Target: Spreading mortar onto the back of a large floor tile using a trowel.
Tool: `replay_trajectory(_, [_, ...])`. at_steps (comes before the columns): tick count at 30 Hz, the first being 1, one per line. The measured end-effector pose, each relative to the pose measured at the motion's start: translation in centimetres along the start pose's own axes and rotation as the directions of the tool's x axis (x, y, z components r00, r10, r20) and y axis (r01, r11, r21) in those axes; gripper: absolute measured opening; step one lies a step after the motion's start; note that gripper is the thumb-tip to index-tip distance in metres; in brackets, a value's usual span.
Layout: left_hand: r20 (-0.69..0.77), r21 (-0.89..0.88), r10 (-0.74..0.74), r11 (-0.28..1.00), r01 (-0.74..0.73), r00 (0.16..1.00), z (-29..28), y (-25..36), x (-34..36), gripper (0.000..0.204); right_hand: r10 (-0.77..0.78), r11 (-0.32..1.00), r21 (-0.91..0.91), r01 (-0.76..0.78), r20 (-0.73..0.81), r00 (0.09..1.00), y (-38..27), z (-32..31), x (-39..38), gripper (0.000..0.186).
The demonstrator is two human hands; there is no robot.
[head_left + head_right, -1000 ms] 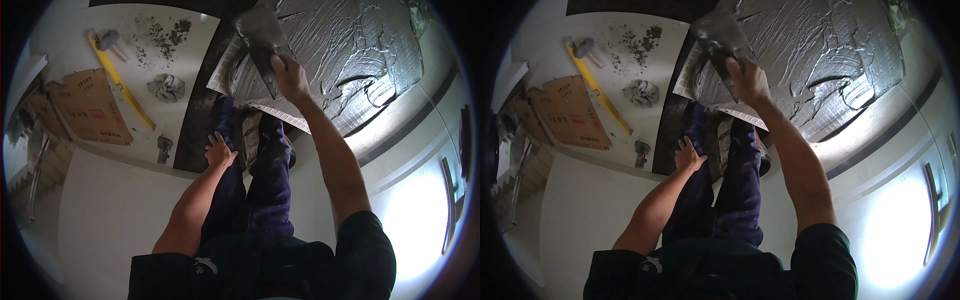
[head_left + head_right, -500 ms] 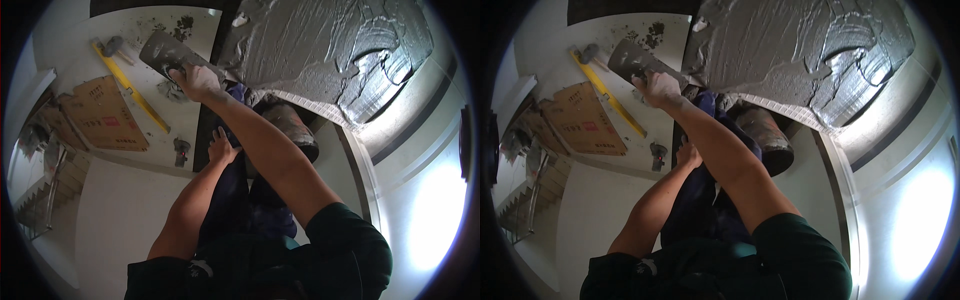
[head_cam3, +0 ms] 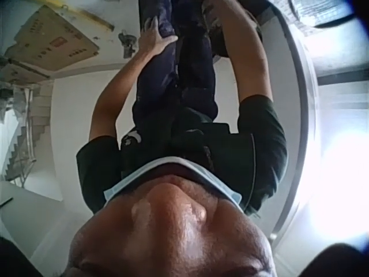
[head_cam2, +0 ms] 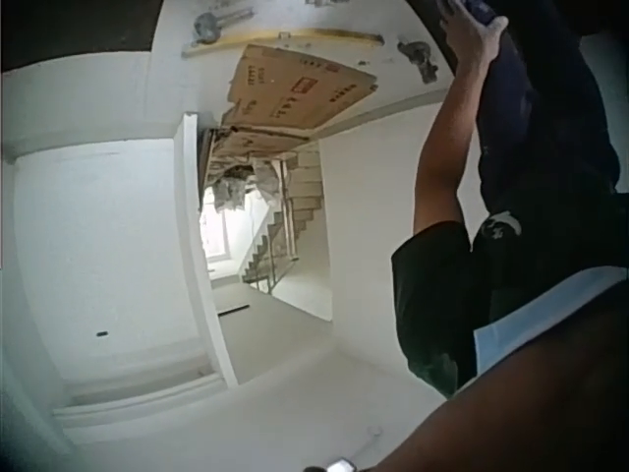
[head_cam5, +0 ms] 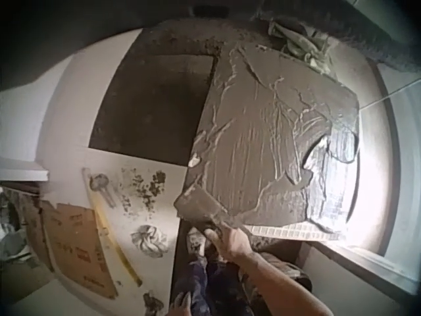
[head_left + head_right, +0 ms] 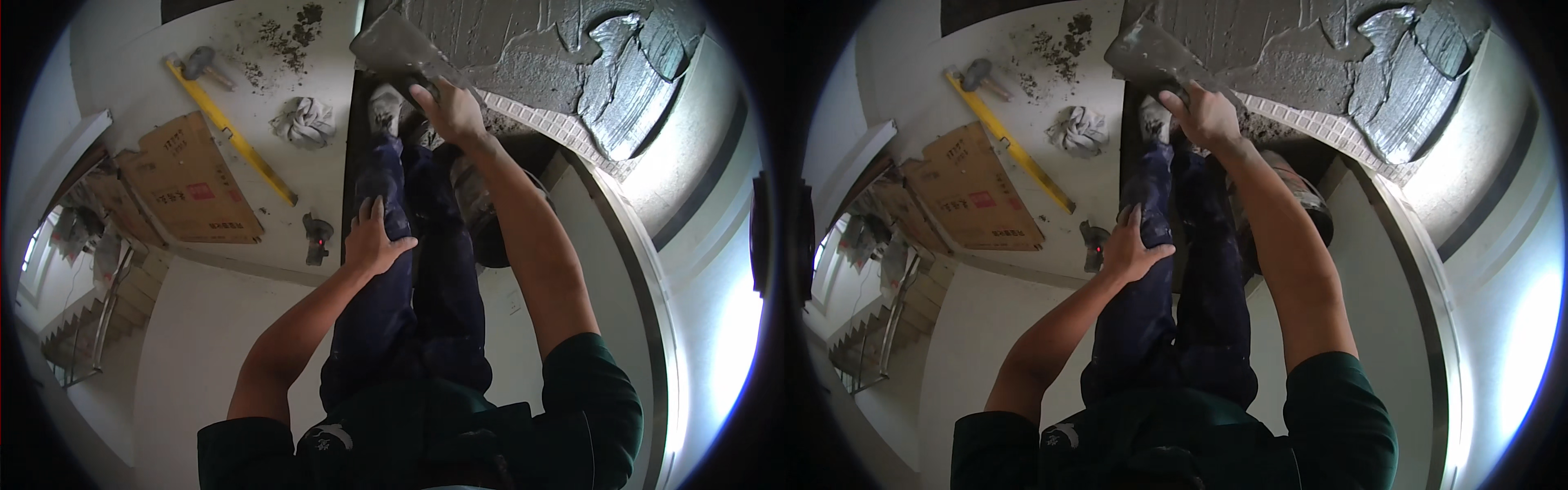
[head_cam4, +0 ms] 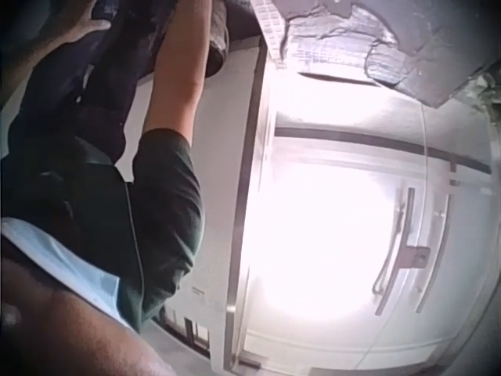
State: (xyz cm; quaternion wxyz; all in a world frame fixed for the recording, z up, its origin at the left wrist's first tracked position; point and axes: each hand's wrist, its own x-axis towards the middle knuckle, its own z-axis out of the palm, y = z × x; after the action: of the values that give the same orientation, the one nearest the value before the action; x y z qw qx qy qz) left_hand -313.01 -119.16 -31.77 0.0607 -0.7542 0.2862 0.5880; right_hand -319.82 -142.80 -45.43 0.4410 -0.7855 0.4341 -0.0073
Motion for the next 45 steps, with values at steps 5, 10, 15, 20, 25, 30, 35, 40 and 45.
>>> replay_trajectory(5, [0.096, 0.165, -0.158, 0.976, 0.141, 0.983, 2.5, -3.2, 0.4, 0.098, -0.012, 1.000, -0.002, 0.014, 0.411, 0.912, -2.6, 4.6, -1.6, 0.059])
replay_trajectory(10, [0.077, 0.127, -0.130, 0.985, 0.120, 0.988, 2.6, -4.1, 0.4, 0.096, 0.040, 0.998, 0.041, -0.045, 0.098, 0.994, -3.8, 6.2, -4.6, 0.054])
replay_trajectory(15, [0.083, 0.150, -0.144, 0.980, 0.130, 0.986, 1.7, -6.3, -0.1, 0.098, 0.278, 0.937, 0.267, -0.225, -0.179, 0.944, -5.8, 4.1, -4.1, 0.045])
replay_trajectory(20, [0.123, 0.258, -0.108, 0.963, 0.073, 0.986, 1.1, -6.3, 0.6, 0.097, 0.523, 0.823, 0.535, -0.190, -0.586, 0.618, 0.2, 0.5, -0.8, 0.042])
replay_trajectory(25, [0.137, 0.346, -0.072, 0.938, 0.020, 0.988, 0.0, -7.5, 0.4, 0.097, 0.759, 0.650, 0.698, -0.300, -0.588, 0.279, 7.6, 1.6, -6.5, 0.044])
replay_trajectory(30, [0.144, 0.411, -0.062, 0.912, -0.003, 0.988, -0.5, -7.8, 0.5, 0.097, 0.957, 0.278, 0.960, -0.028, -0.275, 0.095, 9.2, 4.2, -15.2, 0.038])
replay_trajectory(35, [0.172, 0.442, -0.076, 0.897, -0.008, 0.982, -0.7, -6.7, 0.5, 0.096, 0.660, 0.725, 0.638, -0.260, -0.535, 0.528, 1.6, 5.0, -14.8, 0.032])
replay_trajectory(40, [0.184, 0.513, -0.086, 0.858, -0.021, 0.979, -0.9, -6.0, 0.6, 0.095, 0.273, 0.961, 0.004, -0.276, -0.162, 0.948, -2.4, 2.2, -7.0, 0.047])
replay_trajectory(45, [0.165, 0.491, -0.086, 0.871, -0.006, 0.983, -1.3, -7.7, 0.6, 0.094, 0.307, 0.944, -0.067, -0.323, -0.185, 0.934, 2.2, -3.8, -0.6, 0.051])
